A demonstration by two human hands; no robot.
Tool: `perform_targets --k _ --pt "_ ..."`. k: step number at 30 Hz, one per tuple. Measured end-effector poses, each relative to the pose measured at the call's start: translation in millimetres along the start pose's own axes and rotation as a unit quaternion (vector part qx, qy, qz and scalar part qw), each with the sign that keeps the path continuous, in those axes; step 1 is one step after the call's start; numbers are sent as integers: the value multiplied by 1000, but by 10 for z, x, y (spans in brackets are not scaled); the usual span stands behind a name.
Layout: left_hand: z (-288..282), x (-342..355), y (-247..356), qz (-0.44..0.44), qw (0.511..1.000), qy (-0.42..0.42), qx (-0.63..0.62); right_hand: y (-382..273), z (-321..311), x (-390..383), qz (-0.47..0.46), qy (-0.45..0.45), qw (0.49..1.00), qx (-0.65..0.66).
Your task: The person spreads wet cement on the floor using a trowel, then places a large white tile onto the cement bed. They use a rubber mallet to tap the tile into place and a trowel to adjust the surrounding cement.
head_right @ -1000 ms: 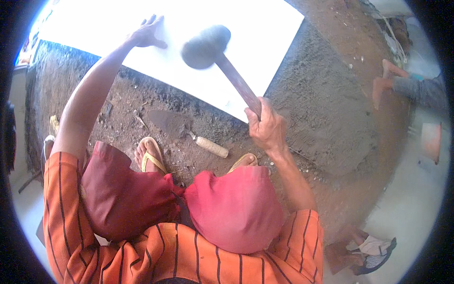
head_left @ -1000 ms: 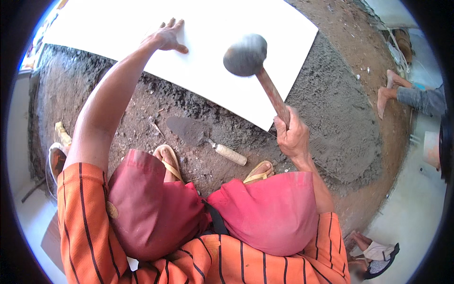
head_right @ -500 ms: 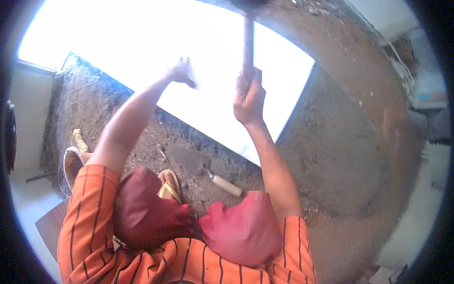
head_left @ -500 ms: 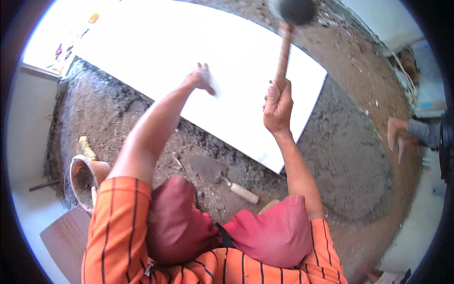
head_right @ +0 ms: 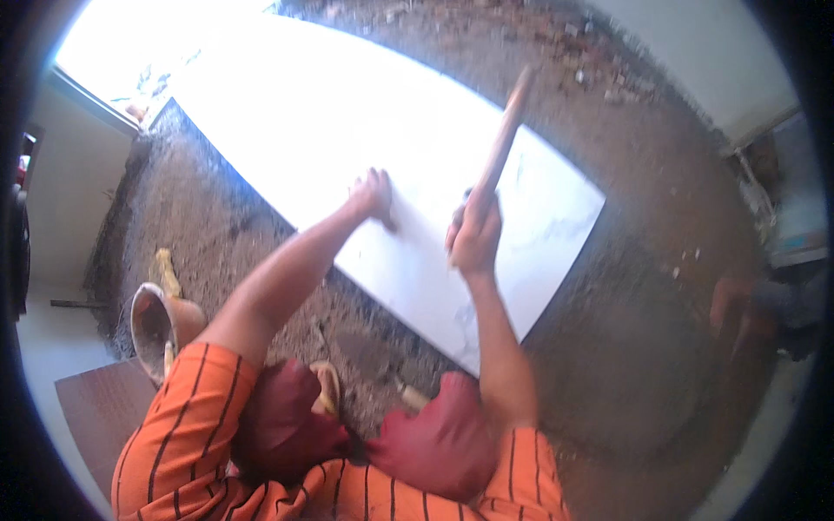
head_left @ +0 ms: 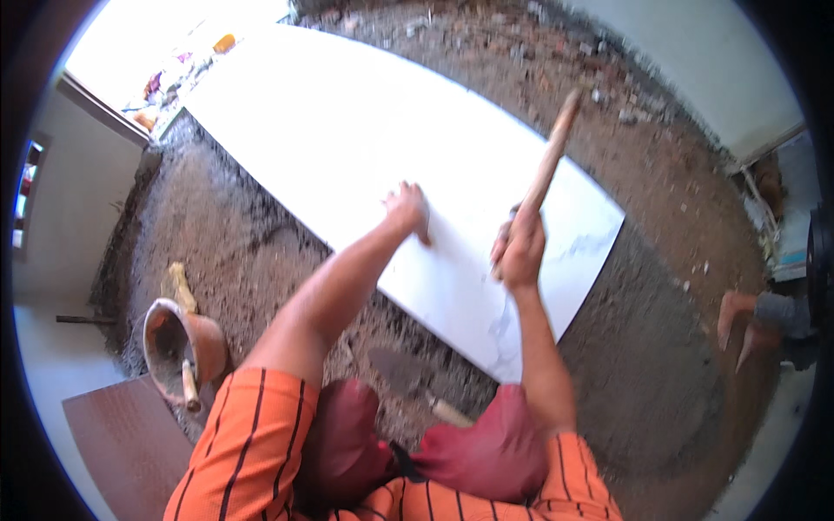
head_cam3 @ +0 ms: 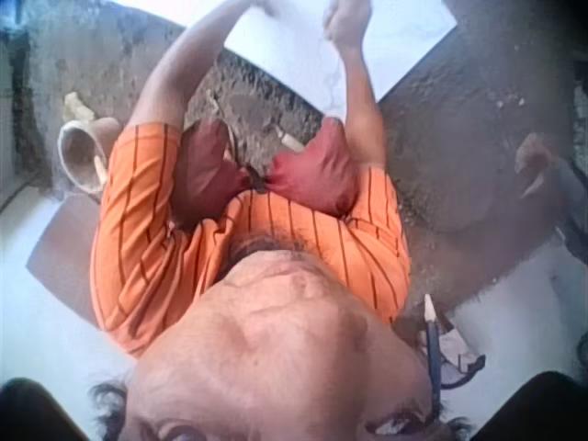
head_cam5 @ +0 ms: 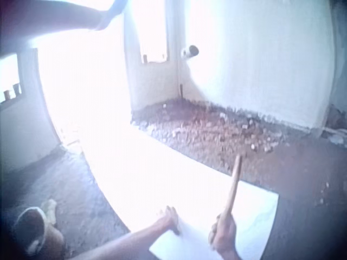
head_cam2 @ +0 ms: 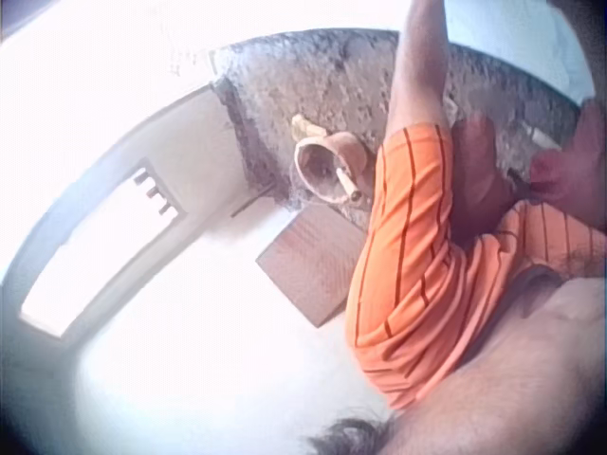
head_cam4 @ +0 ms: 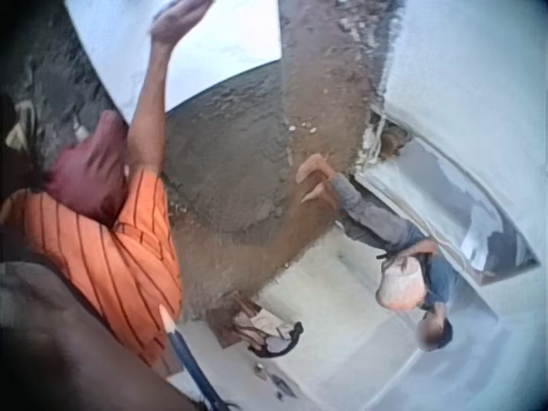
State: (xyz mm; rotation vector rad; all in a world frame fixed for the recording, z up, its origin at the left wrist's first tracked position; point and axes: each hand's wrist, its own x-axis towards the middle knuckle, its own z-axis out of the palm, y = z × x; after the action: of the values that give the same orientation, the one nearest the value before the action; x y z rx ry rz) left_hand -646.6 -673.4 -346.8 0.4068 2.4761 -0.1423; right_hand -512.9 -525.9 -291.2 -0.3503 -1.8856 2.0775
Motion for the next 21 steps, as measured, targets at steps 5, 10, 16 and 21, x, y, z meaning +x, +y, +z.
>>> perform_targets --k 5,10,16,21 --pt "20 64 84 -33 999 -23 0 76 75 -32 45 -18 998 29" --pt "140 110 -66 -28 1000 -4 -8 -80 160 -154 34 -43 998 22" --pt "127 269 -64 -38 998 -10 42 -338 121 -304 16 -12 1000 17" --pt "26 374 18 -72 995 -47 54 -601 -58 -350 -21 6 1000 0"
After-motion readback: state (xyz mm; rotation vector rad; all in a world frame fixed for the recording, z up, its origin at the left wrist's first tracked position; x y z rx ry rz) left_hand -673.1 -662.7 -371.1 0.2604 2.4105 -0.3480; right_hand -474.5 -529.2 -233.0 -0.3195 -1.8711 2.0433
